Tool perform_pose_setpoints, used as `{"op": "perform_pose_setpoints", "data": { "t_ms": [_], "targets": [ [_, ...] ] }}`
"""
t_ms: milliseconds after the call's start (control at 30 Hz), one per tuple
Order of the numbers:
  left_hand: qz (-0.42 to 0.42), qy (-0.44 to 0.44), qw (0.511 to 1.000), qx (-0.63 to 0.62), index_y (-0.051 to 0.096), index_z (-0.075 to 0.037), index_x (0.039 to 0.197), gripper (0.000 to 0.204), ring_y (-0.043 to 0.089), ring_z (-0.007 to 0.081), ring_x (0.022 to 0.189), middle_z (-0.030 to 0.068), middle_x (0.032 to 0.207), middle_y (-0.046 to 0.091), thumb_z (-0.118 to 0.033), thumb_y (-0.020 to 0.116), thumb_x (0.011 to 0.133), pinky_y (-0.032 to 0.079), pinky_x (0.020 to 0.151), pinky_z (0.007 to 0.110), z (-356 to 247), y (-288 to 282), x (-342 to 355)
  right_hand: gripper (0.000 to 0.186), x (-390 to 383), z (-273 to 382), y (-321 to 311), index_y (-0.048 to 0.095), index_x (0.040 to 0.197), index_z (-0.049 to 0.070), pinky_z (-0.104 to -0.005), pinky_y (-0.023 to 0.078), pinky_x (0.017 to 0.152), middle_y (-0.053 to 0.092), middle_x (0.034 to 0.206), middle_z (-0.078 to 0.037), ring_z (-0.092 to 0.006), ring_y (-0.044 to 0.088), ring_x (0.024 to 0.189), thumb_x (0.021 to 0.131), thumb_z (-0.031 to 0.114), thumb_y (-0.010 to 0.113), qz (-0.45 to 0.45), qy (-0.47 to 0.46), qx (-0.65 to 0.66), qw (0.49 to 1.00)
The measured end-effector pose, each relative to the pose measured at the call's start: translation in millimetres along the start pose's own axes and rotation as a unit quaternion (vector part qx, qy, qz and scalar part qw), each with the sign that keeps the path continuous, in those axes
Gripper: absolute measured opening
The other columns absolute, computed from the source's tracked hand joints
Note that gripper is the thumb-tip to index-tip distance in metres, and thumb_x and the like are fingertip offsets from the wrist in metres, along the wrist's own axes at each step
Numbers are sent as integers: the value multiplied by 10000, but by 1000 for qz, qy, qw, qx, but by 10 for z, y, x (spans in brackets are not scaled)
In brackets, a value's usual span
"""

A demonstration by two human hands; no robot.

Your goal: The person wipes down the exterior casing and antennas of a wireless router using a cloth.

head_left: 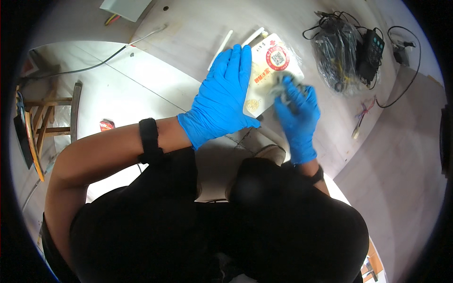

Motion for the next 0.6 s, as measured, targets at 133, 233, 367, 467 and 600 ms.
{"op": "perform_pose_setpoints", "data": {
  "t_ms": [133, 233, 367, 467, 600],
  "targets": [
    [14, 53, 998, -20, 100, 89, 1408, 1155, 254, 434, 1306, 329, 1393, 226, -425, 758, 608, 222, 1090, 460, 104, -3, 80, 518, -159, 345, 104, 639, 1162, 194, -291, 497, 647, 526, 862, -80, -225, 596, 738, 660, 108, 737, 90, -70, -117, 987],
    [39, 77, 996, -10, 79, 16, 1441, 1188, 239, 424, 1326, 313, 1415, 209, -409, 784, 586, 222, 1091, 453, 157, -13, 106, 520, 102, 416, 166, 610, 1165, 181, -342, 504, 580, 530, 892, -61, -227, 599, 763, 662, 222, 736, 80, -159, -192, 965],
    [34, 91, 994, -45, 68, -32, 1457, 1194, 256, 405, 1326, 278, 1426, 229, -401, 789, 579, 243, 1080, 451, 199, -32, 149, 461, 487, 443, 196, 622, 1137, 166, -348, 507, 584, 554, 953, -67, -251, 608, 774, 690, 230, 714, 94, -136, -187, 968],
    [35, 87, 991, -99, 81, -30, 1456, 1184, 276, 396, 1318, 262, 1426, 245, -398, 787, 580, 257, 1070, 452, 227, -32, 156, 457, 389, 459, 156, 628, 1128, 168, -352, 509, 587, 562, 978, -79, -252, 612, 769, 684, 227, 718, 112, -154, -208, 959],
    [20, 110, 992, -51, 95, -38, 1458, 1191, 308, 395, 1293, 264, 1420, 254, -387, 795, 559, 274, 1056, 451, 197, -10, 136, 419, 263, 414, 135, 635, 1095, 172, -356, 512, 598, 562, 969, -99, -261, 619, 775, 688, 230, 713, 123, -179, -205, 954]
  ]
}}
Point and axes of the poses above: each hand's wrist, its own x-axis towards the middle knuckle, its own y-axis out of the palm, z = x × y, the point moved 5 cm from there along x, towards the middle knuckle
